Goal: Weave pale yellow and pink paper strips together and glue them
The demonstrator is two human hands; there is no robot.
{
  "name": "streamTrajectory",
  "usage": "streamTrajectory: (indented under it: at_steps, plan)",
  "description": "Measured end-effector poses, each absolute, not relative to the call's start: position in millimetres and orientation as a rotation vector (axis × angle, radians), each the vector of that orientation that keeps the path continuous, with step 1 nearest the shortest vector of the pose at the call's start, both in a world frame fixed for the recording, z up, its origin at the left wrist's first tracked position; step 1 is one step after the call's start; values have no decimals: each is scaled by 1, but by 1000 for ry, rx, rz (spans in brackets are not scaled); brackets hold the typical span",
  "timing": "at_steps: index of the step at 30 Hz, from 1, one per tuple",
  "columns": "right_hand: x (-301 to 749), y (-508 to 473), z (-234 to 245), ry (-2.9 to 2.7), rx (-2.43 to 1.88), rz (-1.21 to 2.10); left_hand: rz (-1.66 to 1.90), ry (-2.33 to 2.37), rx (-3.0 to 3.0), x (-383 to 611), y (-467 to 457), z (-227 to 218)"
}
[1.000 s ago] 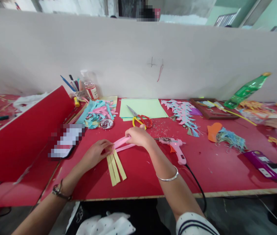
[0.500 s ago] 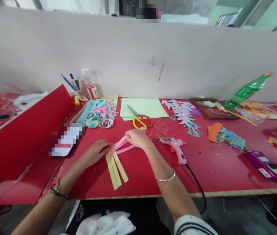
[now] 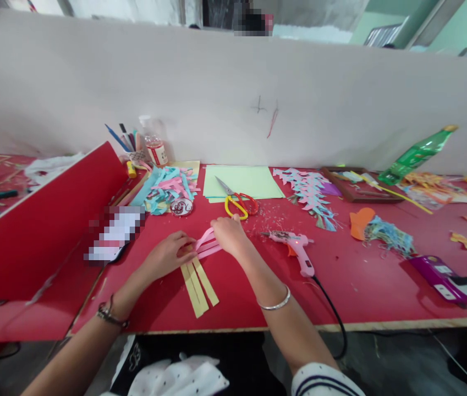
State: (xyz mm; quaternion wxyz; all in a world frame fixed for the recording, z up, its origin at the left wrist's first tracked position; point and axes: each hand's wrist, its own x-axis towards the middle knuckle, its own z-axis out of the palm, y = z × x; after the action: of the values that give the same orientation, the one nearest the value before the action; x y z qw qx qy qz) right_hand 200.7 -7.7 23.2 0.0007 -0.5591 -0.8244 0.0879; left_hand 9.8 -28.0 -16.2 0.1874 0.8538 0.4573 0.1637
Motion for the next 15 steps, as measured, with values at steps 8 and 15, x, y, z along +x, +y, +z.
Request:
streamTrajectory:
  at_steps: [8, 15]
  plan:
    - [186, -24, 41, -2440, -1565, 312, 600, 1384, 2312, 21, -27, -21]
    - [207, -33, 12, -2466, -1369, 456, 668, 1476, 2243, 17, -29, -24]
